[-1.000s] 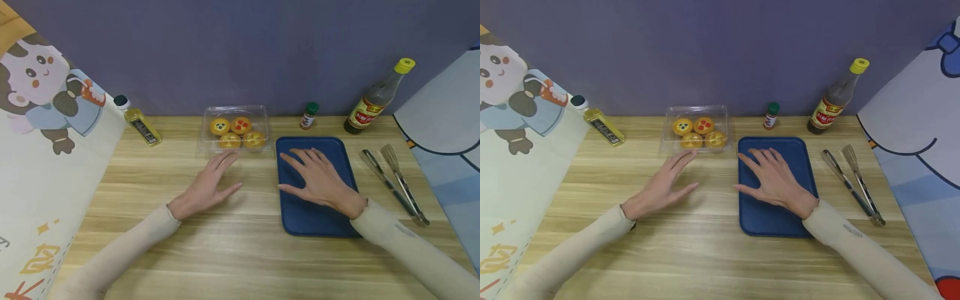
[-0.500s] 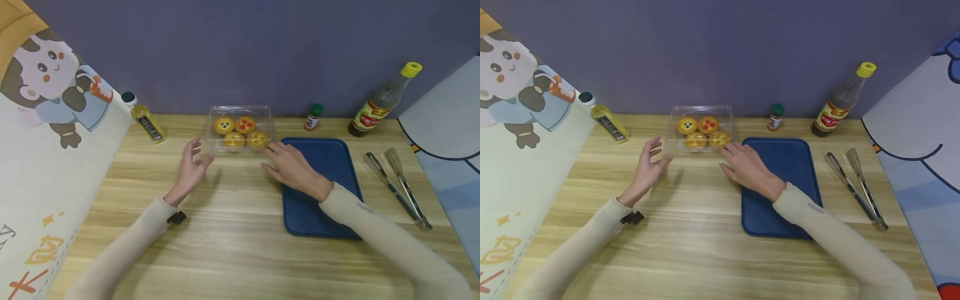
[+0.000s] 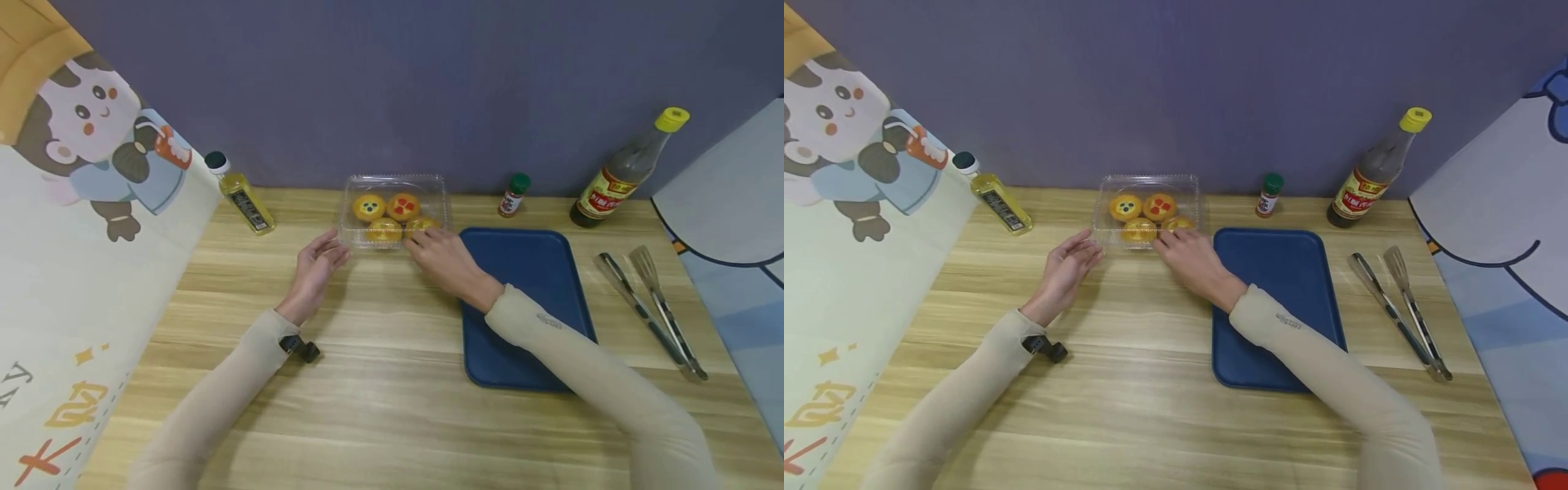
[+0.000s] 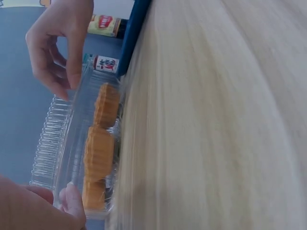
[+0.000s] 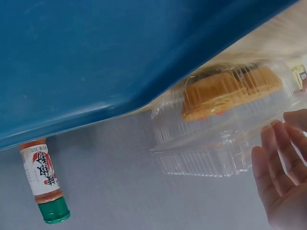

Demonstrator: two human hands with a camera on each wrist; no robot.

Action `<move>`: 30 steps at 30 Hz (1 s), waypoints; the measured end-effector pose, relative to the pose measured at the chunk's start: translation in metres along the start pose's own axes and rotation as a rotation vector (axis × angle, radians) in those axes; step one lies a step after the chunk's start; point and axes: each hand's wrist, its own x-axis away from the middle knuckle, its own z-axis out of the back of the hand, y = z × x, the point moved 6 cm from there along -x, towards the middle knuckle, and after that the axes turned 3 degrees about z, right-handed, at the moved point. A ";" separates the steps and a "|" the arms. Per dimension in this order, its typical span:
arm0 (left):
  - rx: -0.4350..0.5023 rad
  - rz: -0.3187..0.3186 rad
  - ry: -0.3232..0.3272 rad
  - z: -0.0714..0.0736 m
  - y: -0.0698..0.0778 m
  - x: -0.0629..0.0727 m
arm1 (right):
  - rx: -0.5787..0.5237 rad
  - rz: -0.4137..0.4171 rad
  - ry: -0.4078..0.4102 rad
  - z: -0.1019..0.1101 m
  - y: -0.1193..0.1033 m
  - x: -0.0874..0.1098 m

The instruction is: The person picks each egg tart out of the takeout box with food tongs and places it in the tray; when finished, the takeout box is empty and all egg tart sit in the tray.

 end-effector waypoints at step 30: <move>0.144 0.119 0.066 0.000 -0.002 -0.013 | 0.034 0.001 0.149 -0.002 0.003 -0.009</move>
